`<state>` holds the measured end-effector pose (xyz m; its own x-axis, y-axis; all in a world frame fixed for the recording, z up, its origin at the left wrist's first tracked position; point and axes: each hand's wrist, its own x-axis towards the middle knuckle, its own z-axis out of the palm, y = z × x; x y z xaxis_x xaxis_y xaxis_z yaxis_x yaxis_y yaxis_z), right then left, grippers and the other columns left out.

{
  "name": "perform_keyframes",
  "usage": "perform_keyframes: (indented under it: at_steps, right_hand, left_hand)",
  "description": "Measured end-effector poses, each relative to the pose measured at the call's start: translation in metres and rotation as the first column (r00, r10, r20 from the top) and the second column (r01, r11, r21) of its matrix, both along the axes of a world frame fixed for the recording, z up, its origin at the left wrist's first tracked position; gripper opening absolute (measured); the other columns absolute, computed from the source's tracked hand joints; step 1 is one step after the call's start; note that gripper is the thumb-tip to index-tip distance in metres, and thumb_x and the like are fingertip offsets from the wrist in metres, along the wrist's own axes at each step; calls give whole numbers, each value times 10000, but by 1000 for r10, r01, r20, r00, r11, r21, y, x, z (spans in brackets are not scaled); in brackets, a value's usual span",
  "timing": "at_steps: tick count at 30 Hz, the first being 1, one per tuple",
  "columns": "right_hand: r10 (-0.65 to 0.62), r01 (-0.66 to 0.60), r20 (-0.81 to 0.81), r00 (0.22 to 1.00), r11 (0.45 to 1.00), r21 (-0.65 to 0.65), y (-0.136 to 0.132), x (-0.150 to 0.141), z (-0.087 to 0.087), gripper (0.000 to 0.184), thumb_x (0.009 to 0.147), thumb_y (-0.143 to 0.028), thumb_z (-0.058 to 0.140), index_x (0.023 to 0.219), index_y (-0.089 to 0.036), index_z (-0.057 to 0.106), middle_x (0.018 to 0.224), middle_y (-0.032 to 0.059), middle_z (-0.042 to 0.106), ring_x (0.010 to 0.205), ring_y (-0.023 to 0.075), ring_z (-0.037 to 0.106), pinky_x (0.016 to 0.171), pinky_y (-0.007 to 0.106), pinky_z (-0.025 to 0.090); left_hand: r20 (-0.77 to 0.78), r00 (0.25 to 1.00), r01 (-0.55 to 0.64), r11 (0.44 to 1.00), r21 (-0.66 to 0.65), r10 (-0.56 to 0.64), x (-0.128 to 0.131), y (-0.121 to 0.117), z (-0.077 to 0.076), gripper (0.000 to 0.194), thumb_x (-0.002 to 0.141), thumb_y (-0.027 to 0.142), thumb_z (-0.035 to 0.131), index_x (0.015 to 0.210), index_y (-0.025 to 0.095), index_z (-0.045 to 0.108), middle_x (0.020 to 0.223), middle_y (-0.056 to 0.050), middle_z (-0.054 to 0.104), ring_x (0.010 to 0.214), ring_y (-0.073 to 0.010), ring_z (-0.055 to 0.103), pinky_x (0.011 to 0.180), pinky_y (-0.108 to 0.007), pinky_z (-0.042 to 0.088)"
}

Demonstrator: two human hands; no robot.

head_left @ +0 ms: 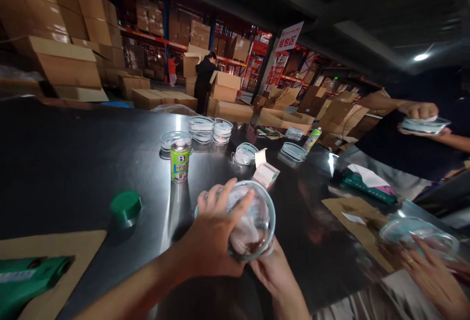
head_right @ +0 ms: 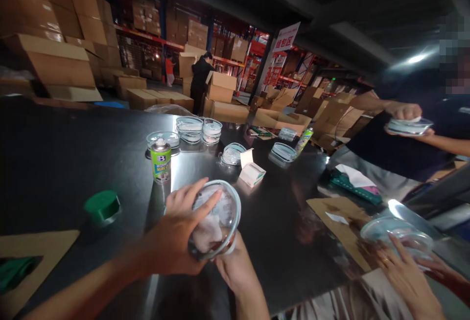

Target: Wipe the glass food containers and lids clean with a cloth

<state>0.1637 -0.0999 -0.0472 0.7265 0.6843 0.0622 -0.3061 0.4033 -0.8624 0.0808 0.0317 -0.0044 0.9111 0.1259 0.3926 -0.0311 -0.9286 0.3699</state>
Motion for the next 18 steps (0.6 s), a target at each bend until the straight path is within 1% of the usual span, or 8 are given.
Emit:
perform_keyframes:
  at_steps: [4,6,7,8,10,12,16,18]
  right_hand:
    - [-30,30,-9,1000,999,-31,-13,0,13,237,595,-307,819,786,-181,754,658,56,677,539,146,569,553,263,491]
    - [-76,83,75,994,991,-100,-23,-2,17,189,639,-337,791,752,-191,747,612,28,645,523,129,527,544,247,464]
    - [-46,73,156,987,982,-174,-28,-2,19,171,650,-344,783,695,-187,734,568,13,613,506,117,494,529,233,442]
    - [24,46,242,970,960,-278,-35,-1,21,185,666,-349,771,630,-178,711,530,1,578,495,107,463,519,222,420]
    - [208,-7,361,909,874,-486,-48,1,25,264,693,-355,745,533,-165,657,488,-12,522,477,95,420,498,210,383]
    - [312,-11,395,864,795,-606,-60,5,31,275,719,-369,710,541,-166,656,516,-7,524,486,105,432,488,216,371]
    - [281,36,462,841,823,-567,-76,12,42,318,699,-389,661,478,-163,627,520,17,513,495,125,456,470,228,363]
    - [148,147,479,865,839,-524,-81,17,42,280,642,-341,676,444,-158,597,534,28,536,515,128,479,475,219,376]
  left_hand:
    - [-15,1000,14,999,-51,-15,0,1,4,1112,526,415,694,1485,312,141,1536,-153,99,1286,-447,272,1020,-603,225]
    - [-50,997,60,995,-76,-63,-2,0,5,1141,510,428,708,1488,307,133,1536,-169,98,1293,-456,265,1021,-614,225]
    - [-65,994,83,993,-83,-89,-3,0,5,1164,493,433,720,1488,308,130,1538,-174,98,1297,-461,261,1021,-623,222]
    - [-79,991,103,991,-87,-110,-5,0,5,1187,475,433,733,1488,312,125,1541,-175,95,1300,-464,259,1023,-629,219]
    - [-89,986,133,987,-93,-142,-6,0,5,1240,436,429,762,1488,323,114,1549,-173,84,1302,-471,260,1027,-636,214]
    - [-87,982,158,981,-109,-168,-7,0,5,1285,400,429,784,1487,332,107,1555,-170,74,1301,-479,262,1027,-636,221]
    - [-72,980,176,978,-116,-185,-7,0,10,1279,398,420,789,1486,333,121,1555,-167,96,1298,-481,271,1022,-642,229]
    - [-41,995,89,993,-71,-92,-7,4,13,1219,426,358,768,1481,331,159,1549,-162,125,1288,-483,277,1020,-663,198]
